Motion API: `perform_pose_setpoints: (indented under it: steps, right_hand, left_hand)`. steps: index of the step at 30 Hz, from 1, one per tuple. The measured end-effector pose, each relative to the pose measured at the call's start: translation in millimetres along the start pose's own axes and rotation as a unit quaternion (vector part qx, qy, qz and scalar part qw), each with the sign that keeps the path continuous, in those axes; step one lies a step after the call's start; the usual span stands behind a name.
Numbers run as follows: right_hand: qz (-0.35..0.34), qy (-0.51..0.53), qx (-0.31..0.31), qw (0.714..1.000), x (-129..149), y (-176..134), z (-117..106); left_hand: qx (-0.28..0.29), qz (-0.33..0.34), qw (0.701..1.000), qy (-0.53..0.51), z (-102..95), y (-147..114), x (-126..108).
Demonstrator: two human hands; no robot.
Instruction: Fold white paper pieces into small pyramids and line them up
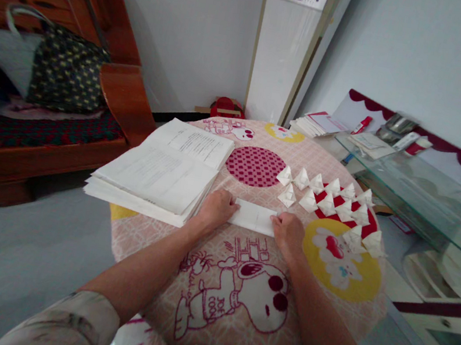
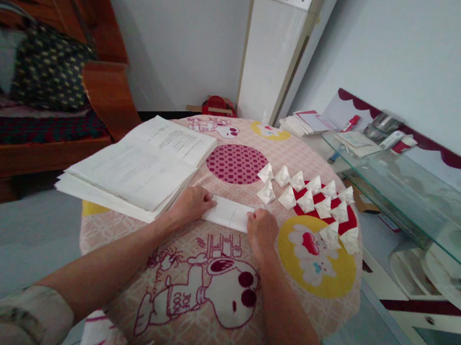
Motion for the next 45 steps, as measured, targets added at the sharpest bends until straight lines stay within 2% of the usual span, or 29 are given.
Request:
perform_pose_setpoints:
  steps: [4, 9, 11, 14, 16, 19, 29, 35, 45]
  right_hand:
    - [0.001, -0.003, 0.0, 1.0, 0, 0, 0]
    - [-0.003, 0.002, -0.002, 1.0, 1, 0, -1]
    - [-0.002, 0.008, -0.004, 1.0, 1, 0, -2]
    - [0.0, 0.018, -0.006, 1.0, 1, 1, -4]
    - [-0.001, 0.023, -0.008, 1.0, 1, 1, -6]
    - [-0.003, 0.033, -0.015, 0.999, 0, 2, -7]
    - [-0.01, 0.051, -0.035, 0.998, -6, 4, -4]
    - [-0.01, 0.047, -0.029, 0.998, -5, 4, -3]
    - [-0.001, 0.048, -0.031, 0.998, -7, 3, -3]
  left_hand:
    - [-0.011, 0.002, 1.0, 0.023, 0.2, -3, -2]
    - [-0.055, 0.02, 0.998, 0.027, -8.0, -9, -4]
    - [-0.084, 0.08, 0.993, 0.001, -12.9, -12, -13]
    - [-0.113, 0.21, 0.969, -0.06, -16.2, -18, -30]
    - [-0.082, 0.274, 0.953, -0.098, -9.4, -19, -37]
    - [-0.037, 0.325, 0.935, -0.136, -1.1, -21, -41]
    - [-0.03, 0.372, 0.924, -0.086, 4.8, -39, -35]
    - [0.011, 0.378, 0.926, -0.009, 13.2, -50, -41]
    - [0.043, 0.369, 0.928, -0.033, 17.3, -47, -33]
Point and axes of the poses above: each hand's wrist, its own y-axis towards the middle knuckle, its own z-axis out of the palm, x = y × z, the point moved 10 cm from there along y, towards the middle knuckle, and after that the axes turned 14 degrees about -z, right-handed, at the moved point
